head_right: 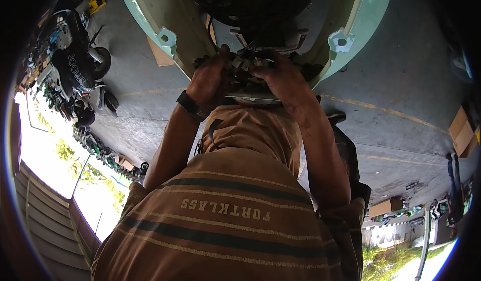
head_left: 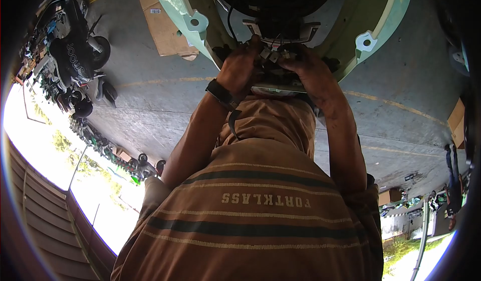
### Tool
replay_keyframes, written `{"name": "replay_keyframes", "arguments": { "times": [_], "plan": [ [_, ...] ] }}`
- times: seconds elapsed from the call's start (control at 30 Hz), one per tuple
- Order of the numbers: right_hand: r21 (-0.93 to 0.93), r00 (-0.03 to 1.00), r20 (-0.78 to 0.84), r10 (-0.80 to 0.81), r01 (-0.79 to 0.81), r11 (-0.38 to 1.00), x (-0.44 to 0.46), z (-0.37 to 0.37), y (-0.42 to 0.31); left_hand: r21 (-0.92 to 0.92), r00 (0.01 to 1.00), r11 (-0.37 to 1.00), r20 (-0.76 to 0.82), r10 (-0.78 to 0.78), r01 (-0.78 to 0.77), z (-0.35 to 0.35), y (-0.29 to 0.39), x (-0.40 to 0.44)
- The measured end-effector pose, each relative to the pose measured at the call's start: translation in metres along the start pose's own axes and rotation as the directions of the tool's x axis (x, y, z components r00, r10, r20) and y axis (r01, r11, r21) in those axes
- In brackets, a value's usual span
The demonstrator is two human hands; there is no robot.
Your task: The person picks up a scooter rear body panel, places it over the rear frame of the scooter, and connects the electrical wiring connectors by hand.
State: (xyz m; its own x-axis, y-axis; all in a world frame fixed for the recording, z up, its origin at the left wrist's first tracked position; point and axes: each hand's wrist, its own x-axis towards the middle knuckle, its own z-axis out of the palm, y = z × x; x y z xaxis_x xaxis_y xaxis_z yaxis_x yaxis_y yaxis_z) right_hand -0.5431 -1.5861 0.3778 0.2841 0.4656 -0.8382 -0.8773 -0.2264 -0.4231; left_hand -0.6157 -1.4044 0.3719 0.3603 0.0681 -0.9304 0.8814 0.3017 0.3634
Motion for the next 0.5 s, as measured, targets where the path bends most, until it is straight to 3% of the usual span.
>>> {"name": "replay_keyframes", "arguments": {
  "times": [0.23, 0.43, 0.5],
  "plan": [
    [-0.022, 0.999, 0.031, -0.014, 0.015, 1.000, 0.004, -0.004, 0.002, 0.136, 0.992, 0.983, 0.023, 0.120, -0.122, -0.011, -0.020, 0.017],
    [-0.064, 0.999, 0.009, -0.039, 0.039, 0.997, 0.003, -0.005, 0.003, 0.143, 1.000, 0.990, -0.009, -0.005, 0.006, -0.006, -0.005, 0.008],
    [-0.043, 1.000, 0.012, -0.025, 0.026, 0.999, 0.000, -0.002, -0.002, 0.314, 0.987, 0.938, -0.002, 0.158, -0.150, -0.006, -0.010, 0.008]
  ]
}}
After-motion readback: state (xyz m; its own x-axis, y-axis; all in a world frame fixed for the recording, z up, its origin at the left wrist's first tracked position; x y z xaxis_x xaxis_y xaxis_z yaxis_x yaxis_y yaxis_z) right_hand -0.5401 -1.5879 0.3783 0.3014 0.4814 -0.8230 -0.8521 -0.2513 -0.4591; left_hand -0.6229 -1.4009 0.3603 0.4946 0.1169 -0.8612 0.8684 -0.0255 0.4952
